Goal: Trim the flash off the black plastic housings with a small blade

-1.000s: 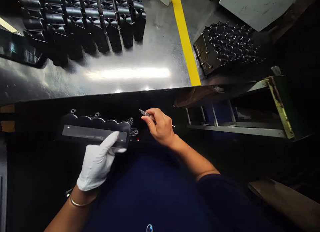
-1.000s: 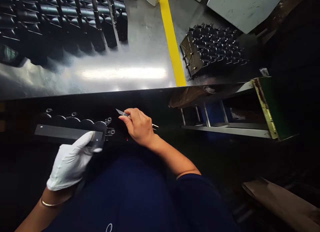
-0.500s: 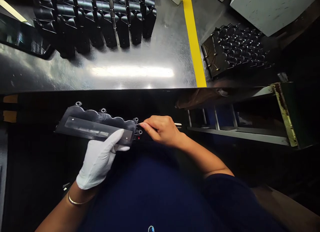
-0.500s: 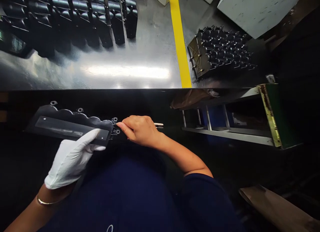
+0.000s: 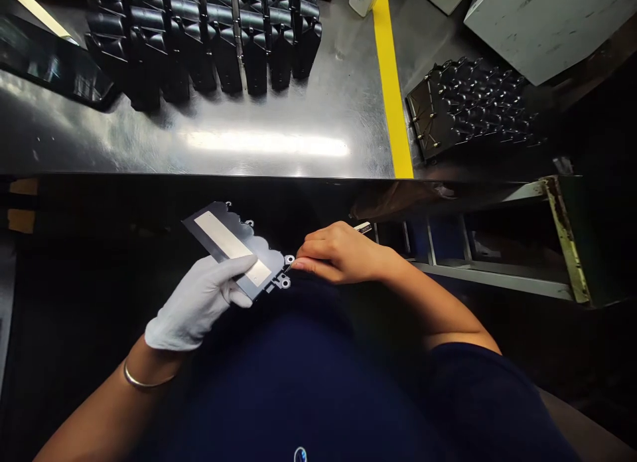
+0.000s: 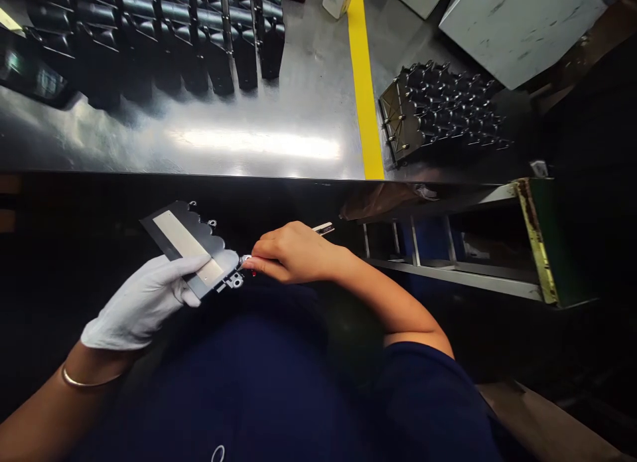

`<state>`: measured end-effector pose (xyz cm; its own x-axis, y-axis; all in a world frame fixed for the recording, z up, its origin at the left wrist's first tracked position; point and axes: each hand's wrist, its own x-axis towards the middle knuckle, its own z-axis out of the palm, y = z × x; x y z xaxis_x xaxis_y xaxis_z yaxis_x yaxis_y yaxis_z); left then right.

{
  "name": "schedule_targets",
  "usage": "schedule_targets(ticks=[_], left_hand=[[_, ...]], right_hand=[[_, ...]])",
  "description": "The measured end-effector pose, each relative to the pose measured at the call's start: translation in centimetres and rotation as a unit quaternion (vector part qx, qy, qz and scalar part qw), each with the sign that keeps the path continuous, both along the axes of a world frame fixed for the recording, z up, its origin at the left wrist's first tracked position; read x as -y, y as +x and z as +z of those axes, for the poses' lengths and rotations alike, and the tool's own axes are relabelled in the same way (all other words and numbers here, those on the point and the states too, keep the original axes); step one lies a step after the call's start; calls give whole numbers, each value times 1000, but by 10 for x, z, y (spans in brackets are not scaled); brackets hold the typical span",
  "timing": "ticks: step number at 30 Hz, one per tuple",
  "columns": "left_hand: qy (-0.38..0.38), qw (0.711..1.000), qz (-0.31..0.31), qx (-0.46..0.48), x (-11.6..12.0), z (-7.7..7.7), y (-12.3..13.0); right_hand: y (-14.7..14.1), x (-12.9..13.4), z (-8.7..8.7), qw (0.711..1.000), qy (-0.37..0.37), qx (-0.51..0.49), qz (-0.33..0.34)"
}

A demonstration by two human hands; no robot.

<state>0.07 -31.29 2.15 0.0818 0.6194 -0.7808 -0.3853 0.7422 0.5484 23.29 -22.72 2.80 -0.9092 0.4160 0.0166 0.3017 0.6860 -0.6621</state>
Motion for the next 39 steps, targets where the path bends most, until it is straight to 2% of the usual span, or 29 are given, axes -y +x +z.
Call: schedule_targets(ticks=[9, 20, 27, 33, 39], left_hand=[[-19, 1000, -18, 1, -1, -4, 5], [2, 999, -37, 10, 1, -11, 3], [-6, 999, -23, 34, 3, -16, 3], [0, 998, -27, 53, 2, -17, 3], [-44, 996, 15, 77, 2, -13, 7]], right_hand=[[-3, 0, -5, 998, 55, 21, 13], [-2, -6, -6, 999, 16, 34, 27], [0, -7, -6, 999, 17, 33, 35], [1, -8, -9, 997, -27, 30, 59], [9, -4, -12, 988, -119, -21, 95]])
